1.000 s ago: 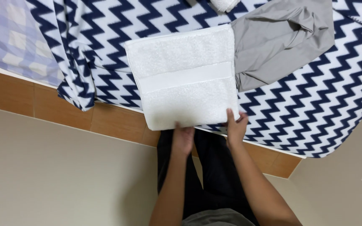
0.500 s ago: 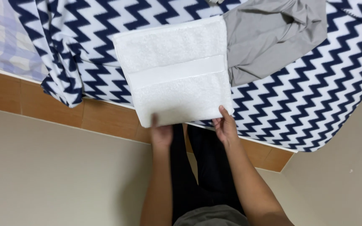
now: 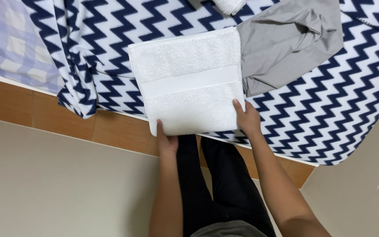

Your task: The person folds a white towel on a bed with a zigzag-patterned sheet. They smooth the towel, fold it in half, then fold it again into a compact rectangle, and place it on the bed.

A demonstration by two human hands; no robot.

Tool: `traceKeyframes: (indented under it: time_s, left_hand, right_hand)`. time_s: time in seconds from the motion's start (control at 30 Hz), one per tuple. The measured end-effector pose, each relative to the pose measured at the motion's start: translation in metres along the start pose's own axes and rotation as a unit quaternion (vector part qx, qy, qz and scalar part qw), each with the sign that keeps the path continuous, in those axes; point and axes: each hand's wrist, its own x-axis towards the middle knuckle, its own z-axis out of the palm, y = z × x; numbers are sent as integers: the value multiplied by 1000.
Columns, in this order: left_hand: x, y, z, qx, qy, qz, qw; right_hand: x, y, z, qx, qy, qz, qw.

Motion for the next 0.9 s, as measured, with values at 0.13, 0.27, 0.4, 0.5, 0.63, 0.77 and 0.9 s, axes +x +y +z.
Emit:
traceKeyframes:
  time_s: [0.13,0.27,0.4,0.5,0.63,0.77,0.9]
  left_hand:
    - [6,41,-38,90,-5,63,994]
    - [-1,96,-10,307,-52,66,948]
    - [-21,103,43,507,-3,26,862]
    - [-39,89,52,628,-16,95,772]
    - [-53,91,51,648,-59,149,745]
    - [-39,114,112,672,-59,143,724]
    - [-35,127,200,562,-134,166,799]
  right_hand:
    - [-10,2,-7,-102,-37,20,994]
    - [15,10,-5,-98,-24,-36,994]
    - [23,-40,8,-49,-11,-62,997]
    - [25,-58,12,-34,1,-34,999]
    - [16,-30,7,-82,-8,-11,997]
    - [48,-40,9,-60,-6,-79,995]
    - [74,-95,10,-18,-37,-22,999]
